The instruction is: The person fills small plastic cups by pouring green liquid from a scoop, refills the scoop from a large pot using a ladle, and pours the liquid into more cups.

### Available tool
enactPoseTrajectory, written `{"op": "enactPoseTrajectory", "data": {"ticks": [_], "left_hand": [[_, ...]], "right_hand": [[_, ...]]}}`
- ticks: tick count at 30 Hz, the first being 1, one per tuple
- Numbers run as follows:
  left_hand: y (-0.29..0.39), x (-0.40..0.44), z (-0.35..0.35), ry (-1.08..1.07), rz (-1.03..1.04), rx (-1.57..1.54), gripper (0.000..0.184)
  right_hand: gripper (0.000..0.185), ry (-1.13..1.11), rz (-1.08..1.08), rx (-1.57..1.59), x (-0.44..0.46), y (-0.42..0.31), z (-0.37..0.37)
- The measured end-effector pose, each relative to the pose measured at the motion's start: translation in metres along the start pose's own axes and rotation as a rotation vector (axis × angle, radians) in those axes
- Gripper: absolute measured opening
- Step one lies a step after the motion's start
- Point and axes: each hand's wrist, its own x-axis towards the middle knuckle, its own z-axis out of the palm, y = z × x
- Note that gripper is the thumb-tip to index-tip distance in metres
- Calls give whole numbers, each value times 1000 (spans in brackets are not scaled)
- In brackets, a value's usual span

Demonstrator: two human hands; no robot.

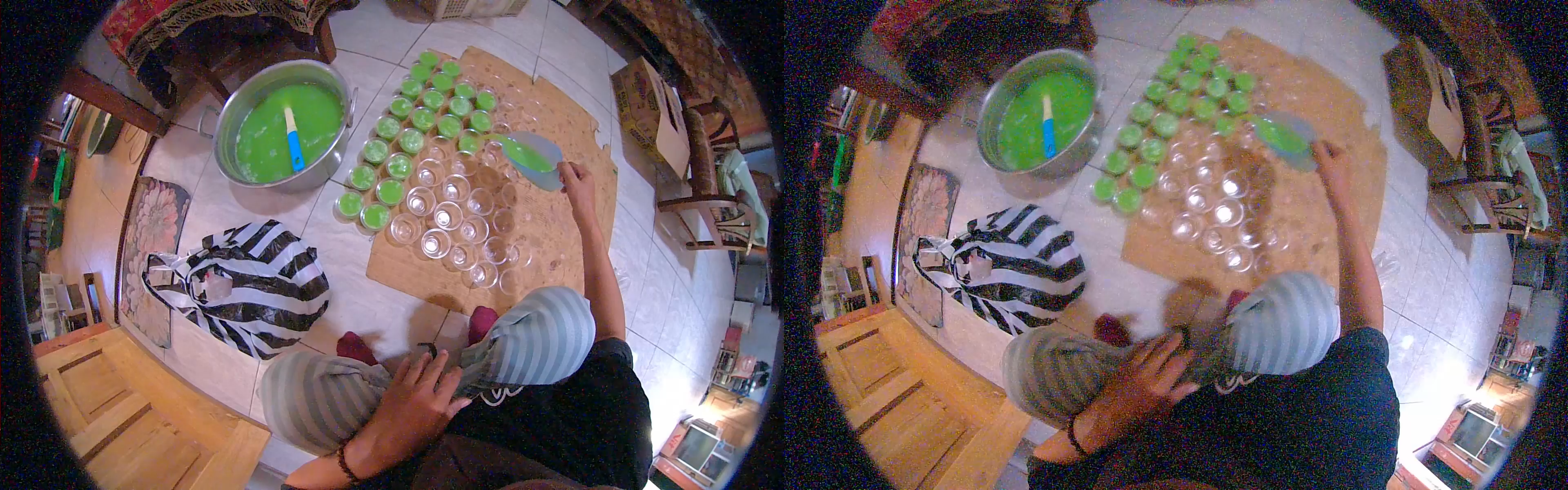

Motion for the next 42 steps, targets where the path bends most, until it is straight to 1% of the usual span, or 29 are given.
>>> {"op": "enactPoseTrajectory", "data": {"ticks": [8,15,18,21,24,27,30,31,33,36,38,39,42], "left_hand": [[2,0,-2,-35,-4,-1,45],[0,-2,0,-64,15,-11,47],[2,-1,-4,-88,21,-7,48],[3,0,-6,-101,26,-5,48],[3,0,-7,-105,35,-4,47],[4,2,-11,-112,49,-18,46],[4,1,-9,-103,54,-33,45],[4,1,-8,-97,55,-37,45],[3,0,-8,-107,65,-32,45],[4,1,-9,-114,63,-38,45],[4,1,-8,-112,59,-38,46],[3,0,-7,-110,59,-34,46],[2,0,-6,-112,54,-29,46]], "right_hand": [[32,-25,18,-19,-2,-9,-1],[31,-21,11,-31,2,-2,0],[33,15,13,-30,0,-5,2],[37,-1,33,-38,-2,-9,1],[34,-11,21,-43,-3,-12,1],[33,-76,27,-72,-3,-15,-1],[33,-35,27,-46,-3,-15,2],[33,-49,31,-74,-1,-12,1],[41,-77,39,-130,2,-8,0],[40,-101,45,-133,1,-8,0],[29,-93,58,78,-4,-12,2],[29,-89,64,183,-6,-14,3],[28,-101,137,324,-4,-12,4]]}}
